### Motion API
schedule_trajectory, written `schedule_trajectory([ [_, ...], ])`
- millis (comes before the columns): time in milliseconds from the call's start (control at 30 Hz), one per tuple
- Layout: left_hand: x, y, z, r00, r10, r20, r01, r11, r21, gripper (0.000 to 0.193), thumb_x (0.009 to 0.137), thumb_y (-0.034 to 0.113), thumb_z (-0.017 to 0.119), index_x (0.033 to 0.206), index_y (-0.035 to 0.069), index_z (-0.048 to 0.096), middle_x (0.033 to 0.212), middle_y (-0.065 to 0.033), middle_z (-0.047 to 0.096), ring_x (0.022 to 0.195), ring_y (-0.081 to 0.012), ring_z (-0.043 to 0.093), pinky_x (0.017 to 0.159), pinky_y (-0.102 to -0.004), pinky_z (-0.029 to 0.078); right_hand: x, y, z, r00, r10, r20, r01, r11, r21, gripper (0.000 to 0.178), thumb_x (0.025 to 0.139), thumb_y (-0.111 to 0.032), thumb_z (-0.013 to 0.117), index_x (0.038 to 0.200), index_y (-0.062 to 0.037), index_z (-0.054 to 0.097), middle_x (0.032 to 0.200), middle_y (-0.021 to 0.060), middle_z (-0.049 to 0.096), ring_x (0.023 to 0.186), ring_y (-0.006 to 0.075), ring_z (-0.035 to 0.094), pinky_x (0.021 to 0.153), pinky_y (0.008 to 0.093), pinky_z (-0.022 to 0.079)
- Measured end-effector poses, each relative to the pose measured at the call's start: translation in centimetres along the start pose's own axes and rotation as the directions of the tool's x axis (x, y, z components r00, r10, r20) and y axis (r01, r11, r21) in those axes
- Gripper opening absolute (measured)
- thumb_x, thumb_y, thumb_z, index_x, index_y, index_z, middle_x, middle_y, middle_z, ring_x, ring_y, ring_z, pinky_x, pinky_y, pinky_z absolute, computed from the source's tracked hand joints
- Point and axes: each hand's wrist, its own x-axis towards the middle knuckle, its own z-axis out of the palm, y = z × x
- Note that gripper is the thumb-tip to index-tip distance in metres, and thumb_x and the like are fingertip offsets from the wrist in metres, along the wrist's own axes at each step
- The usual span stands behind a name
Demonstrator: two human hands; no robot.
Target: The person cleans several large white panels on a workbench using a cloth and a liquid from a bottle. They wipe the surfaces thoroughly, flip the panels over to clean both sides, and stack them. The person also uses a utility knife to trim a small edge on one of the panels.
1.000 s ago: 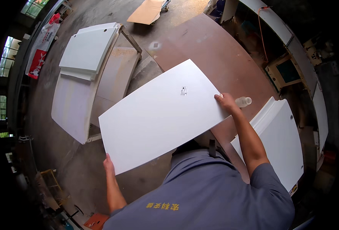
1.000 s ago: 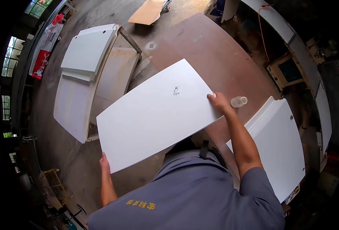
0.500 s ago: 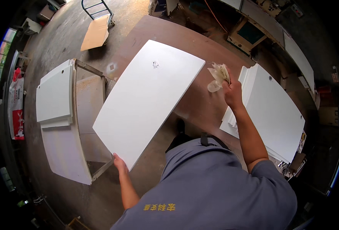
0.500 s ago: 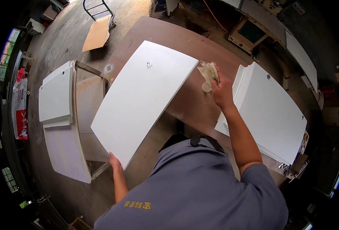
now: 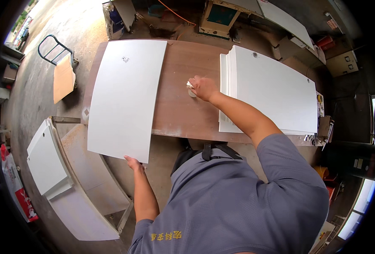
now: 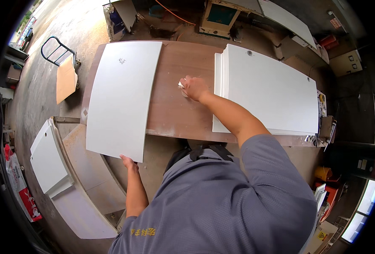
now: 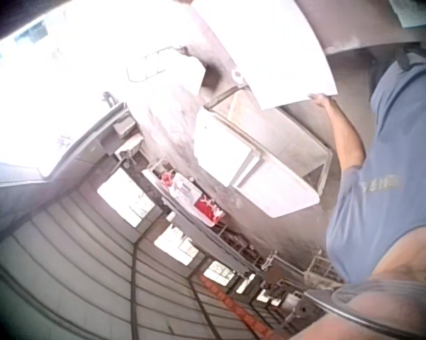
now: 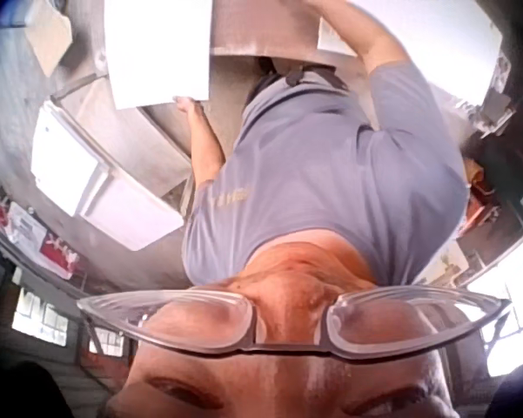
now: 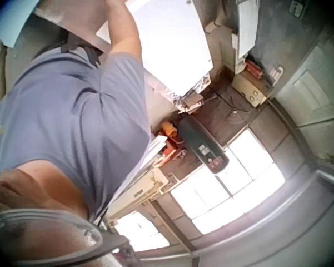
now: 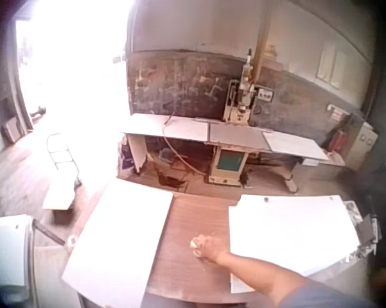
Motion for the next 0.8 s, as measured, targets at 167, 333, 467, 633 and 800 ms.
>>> schedule_trajectory([
  [167, 1.4, -0.6, -0.2, 0.996, 0.0, 0.089, 0.002, 1.0, -0.016, 0.074, 0.11, 0.059, 0.03, 0.147, -0.002, 0.05, 0.14, -0.0145, 0.062, 0.122, -0.0352, 0.065, 0.103, -0.0473, 0.055, 0.7, 2.3, 0.4, 0.985, -0.106, -0.134, 0.109, 0.994, 0.014, 0.026, 0.099, -0.036, 0.062, 0.101, -0.0104, 0.066, 0.101, 0.0104, 0.07, 0.083, 0.0327, 0.072, 0.073, 0.0452, 0.058],
  [333, 0.0, 0.4, -1.3, 0.997, -0.011, 0.08, 0.008, 0.999, 0.044, 0.073, 0.11, 0.06, 0.031, 0.15, 0.002, 0.047, 0.141, -0.0144, 0.062, 0.121, -0.0358, 0.066, 0.096, -0.0497, 0.058, -1.8, 4.0, -11.7, 0.937, -0.036, -0.346, 0.098, 0.982, 0.163, 0.02, 0.095, -0.029, 0.064, 0.093, -0.0086, 0.067, 0.094, 0.0122, 0.07, 0.082, 0.033, 0.071, 0.07, 0.0442, 0.057],
  [467, 1.5, -0.5, -0.9, 0.992, -0.029, 0.121, 0.025, 0.999, 0.039, 0.072, 0.109, 0.062, 0.027, 0.151, 0.007, 0.048, 0.143, -0.0127, 0.061, 0.124, -0.0347, 0.065, 0.096, -0.0515, 0.058, -0.6, 5.1, -6.4, 0.956, -0.031, -0.293, 0.054, 0.996, 0.069, 0.02, 0.094, -0.029, 0.068, 0.094, -0.0092, 0.066, 0.093, 0.0111, 0.067, 0.083, 0.0326, 0.071, 0.071, 0.0438, 0.057],
  [633, -0.5, 1.1, -0.7, 0.991, -0.068, 0.118, 0.052, 0.99, 0.131, 0.073, 0.109, 0.063, 0.025, 0.152, 0.008, 0.046, 0.142, -0.0127, 0.062, 0.123, -0.0345, 0.065, 0.093, -0.0523, 0.06, 2.5, 4.3, 0.9, 0.969, -0.065, -0.238, 0.088, 0.992, 0.087, 0.024, 0.094, -0.033, 0.069, 0.102, -0.0112, 0.065, 0.102, 0.0102, 0.066, 0.089, 0.0312, 0.072, 0.073, 0.0449, 0.057],
  [800, 0.3, 0.8, -1.4, 0.99, -0.044, 0.135, 0.028, 0.992, 0.119, 0.074, 0.109, 0.063, 0.027, 0.152, 0.006, 0.045, 0.138, -0.0145, 0.064, 0.115, -0.0362, 0.069, 0.083, -0.0504, 0.064, 3.5, 2.4, 1.0, 0.982, -0.079, -0.172, 0.092, 0.993, 0.071, 0.026, 0.095, -0.034, 0.067, 0.106, -0.0118, 0.063, 0.103, 0.0108, 0.066, 0.094, 0.031, 0.071, 0.076, 0.0459, 0.058],
])
